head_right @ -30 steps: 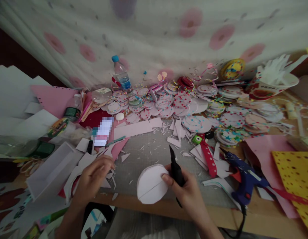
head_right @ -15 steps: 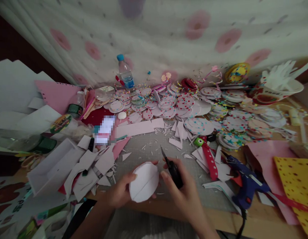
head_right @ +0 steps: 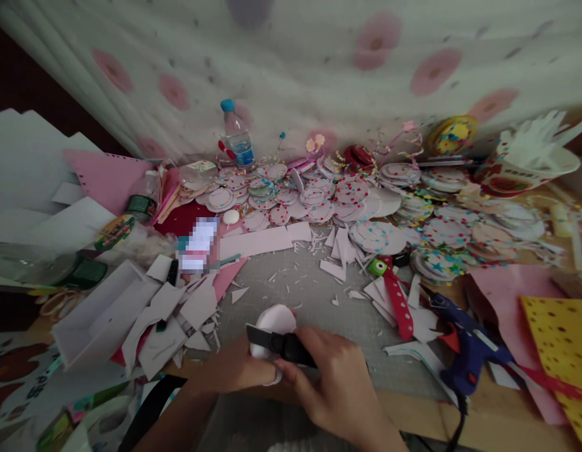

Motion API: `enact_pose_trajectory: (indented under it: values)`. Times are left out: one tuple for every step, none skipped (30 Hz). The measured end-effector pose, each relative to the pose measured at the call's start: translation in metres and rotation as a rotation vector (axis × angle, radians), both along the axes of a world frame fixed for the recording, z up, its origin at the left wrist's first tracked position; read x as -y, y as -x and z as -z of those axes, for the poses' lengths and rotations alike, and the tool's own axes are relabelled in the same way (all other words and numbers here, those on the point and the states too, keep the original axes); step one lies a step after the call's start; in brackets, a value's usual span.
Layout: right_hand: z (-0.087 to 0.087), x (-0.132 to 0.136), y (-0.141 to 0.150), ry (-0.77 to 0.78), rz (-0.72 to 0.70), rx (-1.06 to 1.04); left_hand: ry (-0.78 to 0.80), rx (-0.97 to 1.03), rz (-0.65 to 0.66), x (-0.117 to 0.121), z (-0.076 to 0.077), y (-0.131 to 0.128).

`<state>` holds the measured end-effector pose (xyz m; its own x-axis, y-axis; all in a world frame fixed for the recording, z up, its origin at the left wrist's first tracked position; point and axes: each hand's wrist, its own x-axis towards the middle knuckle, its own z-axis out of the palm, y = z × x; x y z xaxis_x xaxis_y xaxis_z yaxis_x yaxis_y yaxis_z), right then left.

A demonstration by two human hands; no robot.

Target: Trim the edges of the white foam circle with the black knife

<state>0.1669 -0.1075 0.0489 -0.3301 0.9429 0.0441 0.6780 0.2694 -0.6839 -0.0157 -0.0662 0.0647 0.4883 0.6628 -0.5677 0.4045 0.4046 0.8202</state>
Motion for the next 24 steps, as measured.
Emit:
enact_pose_trajectory:
  values:
    - [0.0,-0.001,0.0,0.0,-0.015,-0.003,0.001,-0.029,0.015,-0.001,-0.003,-0.001]
    - [-0.001,-0.001,-0.001,0.0,-0.028,-0.004,0.024,-0.031,0.023,-0.002,-0.005,-0.001]
    - [-0.001,-0.002,-0.002,0.001,-0.041,-0.001,0.065,-0.004,0.027,-0.003,-0.007,-0.002]
    - [-0.002,-0.002,-0.002,0.0,-0.055,0.004,0.114,0.04,0.026,-0.004,-0.009,-0.002]
    - [-0.002,-0.003,-0.003,-0.002,-0.069,0.011,0.168,0.085,0.023,-0.004,-0.01,-0.002]
    - [-0.002,-0.004,-0.004,-0.002,-0.085,0.018,0.227,0.116,0.019,-0.005,-0.01,-0.001]
    - [-0.003,-0.005,-0.005,0.002,-0.105,0.023,0.282,0.125,0.018,-0.006,-0.01,0.0]
    - [-0.003,-0.006,-0.005,0.011,-0.123,0.024,0.327,0.114,0.028,-0.006,-0.01,0.001]
    - [-0.003,-0.006,-0.006,0.019,-0.14,0.021,0.352,0.098,0.051,-0.006,-0.009,0.003]
    - [-0.004,-0.007,-0.006,0.028,-0.153,0.019,0.366,0.09,0.08,-0.006,-0.007,0.004]
    - [-0.004,-0.007,-0.007,0.036,-0.161,0.017,0.37,0.09,0.11,-0.006,-0.006,0.005]
    - [-0.004,-0.008,-0.007,0.041,-0.165,0.015,0.369,0.088,0.13,-0.006,-0.005,0.006]
    - [-0.004,-0.008,-0.008,0.043,-0.165,0.014,0.365,0.083,0.136,-0.005,-0.005,0.006]
    - [-0.004,-0.008,-0.008,0.042,-0.162,0.014,0.364,0.074,0.125,-0.005,-0.004,0.006]
    - [-0.004,-0.008,-0.009,0.04,-0.156,0.016,0.363,0.056,0.109,-0.005,-0.005,0.005]
    - [-0.004,-0.008,-0.009,0.037,-0.148,0.019,0.354,0.036,0.086,-0.005,-0.006,0.004]
    - [-0.004,-0.008,-0.009,0.027,-0.139,0.021,0.336,0.018,0.068,-0.004,-0.007,0.003]
    - [-0.004,-0.008,-0.009,0.018,-0.13,0.024,0.315,0.011,0.048,-0.004,-0.008,0.002]
    - [-0.003,-0.007,-0.009,0.008,-0.121,0.025,0.3,0.019,0.03,-0.004,-0.008,0.0]
    - [-0.003,-0.007,-0.008,0.0,-0.115,0.024,0.291,0.035,0.01,-0.004,-0.009,-0.001]
    - [-0.003,-0.007,-0.008,-0.01,-0.11,0.021,0.287,0.054,-0.007,-0.004,-0.009,-0.002]
    - [-0.003,-0.006,-0.007,-0.023,-0.103,0.017,0.286,0.069,-0.016,-0.004,-0.009,-0.003]
    - [-0.003,-0.006,-0.007,-0.034,-0.097,0.015,0.284,0.077,-0.015,-0.003,-0.009,-0.004]
    - [-0.003,-0.006,-0.007,-0.044,-0.091,0.017,0.28,0.077,-0.011,-0.003,-0.009,-0.005]
